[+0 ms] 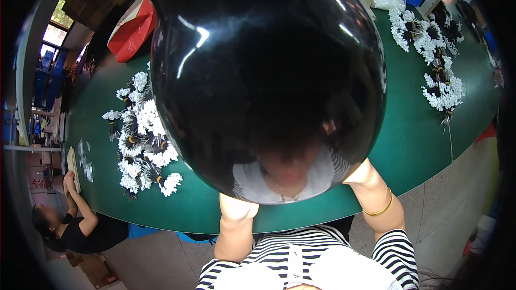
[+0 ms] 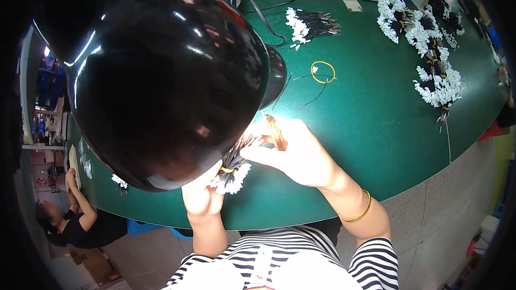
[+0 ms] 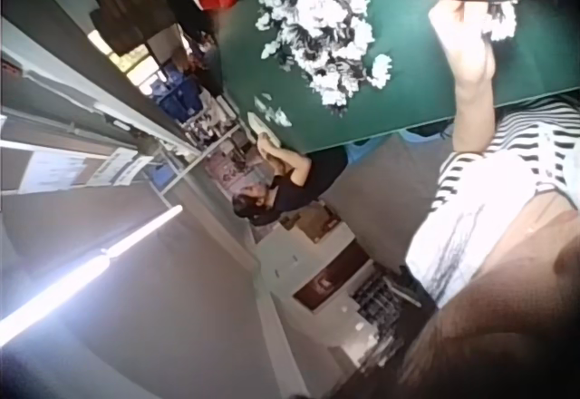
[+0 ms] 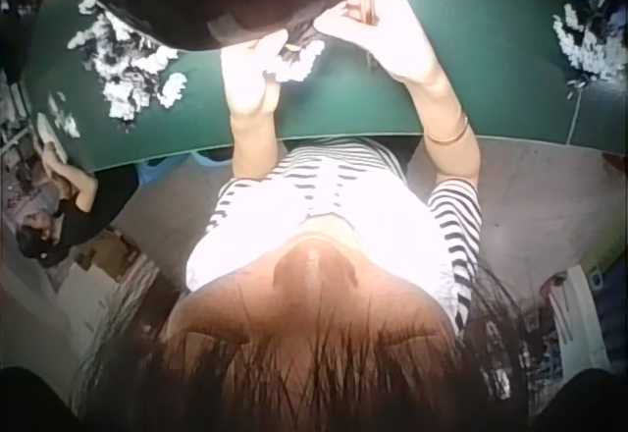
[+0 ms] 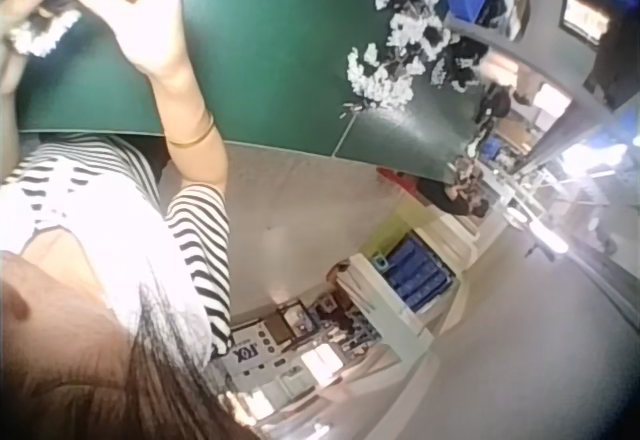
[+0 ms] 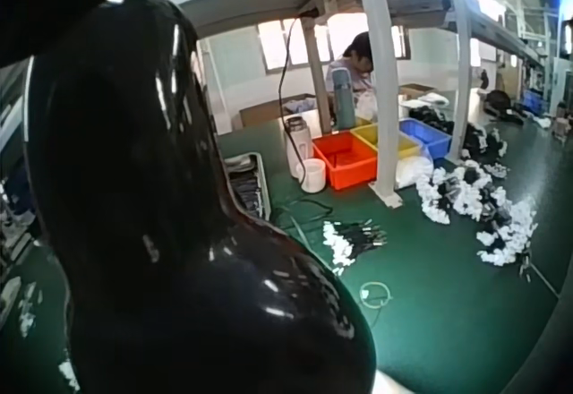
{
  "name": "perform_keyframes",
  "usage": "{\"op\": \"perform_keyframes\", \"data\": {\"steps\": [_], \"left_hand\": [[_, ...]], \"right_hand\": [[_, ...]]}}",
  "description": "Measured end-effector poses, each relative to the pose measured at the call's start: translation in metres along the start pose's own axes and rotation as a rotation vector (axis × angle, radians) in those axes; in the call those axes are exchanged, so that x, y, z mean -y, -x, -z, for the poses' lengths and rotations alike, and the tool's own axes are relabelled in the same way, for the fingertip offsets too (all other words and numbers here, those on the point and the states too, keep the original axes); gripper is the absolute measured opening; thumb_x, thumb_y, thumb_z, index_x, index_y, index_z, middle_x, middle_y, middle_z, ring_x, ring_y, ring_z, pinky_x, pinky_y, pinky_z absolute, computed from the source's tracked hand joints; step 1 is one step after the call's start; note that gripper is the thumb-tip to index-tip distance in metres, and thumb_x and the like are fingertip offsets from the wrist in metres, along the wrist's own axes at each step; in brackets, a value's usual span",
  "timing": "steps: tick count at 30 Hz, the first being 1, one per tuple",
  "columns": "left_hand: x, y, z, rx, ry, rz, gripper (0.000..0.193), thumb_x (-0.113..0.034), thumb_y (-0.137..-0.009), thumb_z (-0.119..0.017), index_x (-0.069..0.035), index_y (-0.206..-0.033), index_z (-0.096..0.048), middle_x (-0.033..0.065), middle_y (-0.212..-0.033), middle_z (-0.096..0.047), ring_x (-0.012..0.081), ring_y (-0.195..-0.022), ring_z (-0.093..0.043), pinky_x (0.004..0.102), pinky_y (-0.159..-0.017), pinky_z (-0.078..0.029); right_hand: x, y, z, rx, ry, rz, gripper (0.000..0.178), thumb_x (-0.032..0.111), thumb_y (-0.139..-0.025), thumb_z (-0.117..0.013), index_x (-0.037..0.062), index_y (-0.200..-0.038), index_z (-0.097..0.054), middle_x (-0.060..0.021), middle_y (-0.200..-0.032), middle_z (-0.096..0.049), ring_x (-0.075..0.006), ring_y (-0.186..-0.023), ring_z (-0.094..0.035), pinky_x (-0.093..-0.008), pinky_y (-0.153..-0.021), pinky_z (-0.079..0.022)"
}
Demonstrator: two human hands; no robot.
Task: Assembling electronic wiring and plastic connectors at a factory workstation.
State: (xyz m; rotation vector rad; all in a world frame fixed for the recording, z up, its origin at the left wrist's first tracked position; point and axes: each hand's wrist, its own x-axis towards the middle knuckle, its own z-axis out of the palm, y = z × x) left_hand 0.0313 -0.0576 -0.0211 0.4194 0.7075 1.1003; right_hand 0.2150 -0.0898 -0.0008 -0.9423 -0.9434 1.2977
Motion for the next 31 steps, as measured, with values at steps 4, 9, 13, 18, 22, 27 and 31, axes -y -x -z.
{"op": "perform_keyframes", "data": {"steps": [4, 9, 13, 18, 22, 27, 31], "left_hand": [[0.000, 0.001, 0.001, 0.055, 0.062, 0.013, 0.033, 0.009, -0.078, -0.053, 0.004, -0.110, -0.051, 0.0141, -0.099, -0.059, 0.0196, -0.082, -0.061, 0.0272, -0.067, -0.051], [0.003, 0.001, 0.005, 0.136, 0.005, -0.031, 0.035, 0.005, -0.081, -0.050, 0.003, -0.116, -0.046, 0.0159, -0.106, -0.057, 0.0234, -0.090, -0.060, 0.0292, -0.070, -0.052], [0.003, 0.004, 0.014, 0.189, 0.019, -0.085, 0.040, -0.003, -0.084, -0.052, 0.002, -0.122, -0.041, 0.0157, -0.111, -0.054, 0.0240, -0.093, -0.058, 0.0291, -0.071, -0.051], [0.004, 0.001, 0.026, 0.462, -0.200, -0.160, 0.078, -0.025, -0.080, -0.062, -0.001, -0.138, -0.016, 0.0169, -0.141, -0.024, 0.0311, -0.130, -0.026, 0.0418, -0.107, -0.022], [0.006, 0.003, 0.036, 0.541, -0.395, -0.232, 0.085, -0.027, -0.078, -0.062, -0.002, -0.140, -0.009, 0.0156, -0.143, -0.020, 0.0303, -0.131, -0.023, 0.0413, -0.108, -0.019], [0.004, 0.007, 0.036, 0.412, -0.363, -0.145, 0.089, -0.030, -0.077, -0.062, -0.004, -0.141, -0.006, 0.0138, -0.145, -0.015, 0.0291, -0.133, -0.019, 0.0411, -0.109, -0.016], [0.004, 0.006, 0.027, 0.405, -0.386, -0.106, 0.092, -0.033, -0.076, -0.064, -0.004, -0.141, -0.005, 0.0134, -0.146, -0.012, 0.0287, -0.133, -0.019, 0.0412, -0.109, -0.016]], "right_hand": [[0.001, 0.001, 0.001, 0.007, 0.004, 0.003, 0.015, 0.002, -0.078, -0.064, -0.0026, -0.091, -0.058, -0.0042, -0.079, -0.061, -0.0073, -0.074, -0.055, -0.0224, -0.069, -0.045], [-0.003, 0.001, 0.000, 0.016, 0.019, -0.001, 0.015, 0.002, -0.078, -0.064, -0.0022, -0.091, -0.058, -0.0037, -0.079, -0.061, -0.0067, -0.074, -0.054, -0.0221, -0.068, -0.044], [0.001, 0.002, -0.001, 0.019, 0.066, -0.030, 0.017, 0.002, -0.078, -0.064, -0.0021, -0.093, -0.057, -0.0036, -0.080, -0.061, -0.0065, -0.075, -0.054, -0.0221, -0.069, -0.044], [-0.013, 0.003, 0.003, 0.020, -0.022, -0.040, 0.023, 0.001, -0.079, -0.063, -0.0028, -0.101, -0.055, -0.0054, -0.090, -0.062, -0.0078, -0.082, -0.055, -0.0236, -0.075, -0.044], [-0.015, 0.002, 0.003, 0.061, -0.063, 0.014, 0.027, 0.001, -0.080, -0.061, -0.0033, -0.106, -0.054, -0.0075, -0.098, -0.062, -0.0101, -0.087, -0.056, -0.0253, -0.079, -0.044], [-0.015, 0.001, 0.002, 0.076, -0.025, -0.003, 0.030, 0.001, -0.080, -0.060, -0.0035, -0.109, -0.053, -0.0079, -0.102, -0.061, -0.0125, -0.092, -0.055, -0.0272, -0.083, -0.043], [-0.011, 0.001, -0.004, -0.002, -0.120, 0.020, 0.036, 0.002, -0.081, -0.060, -0.0030, -0.114, -0.050, -0.0092, -0.111, -0.058, -0.0139, -0.100, -0.052, -0.0287, -0.089, -0.041]]}}
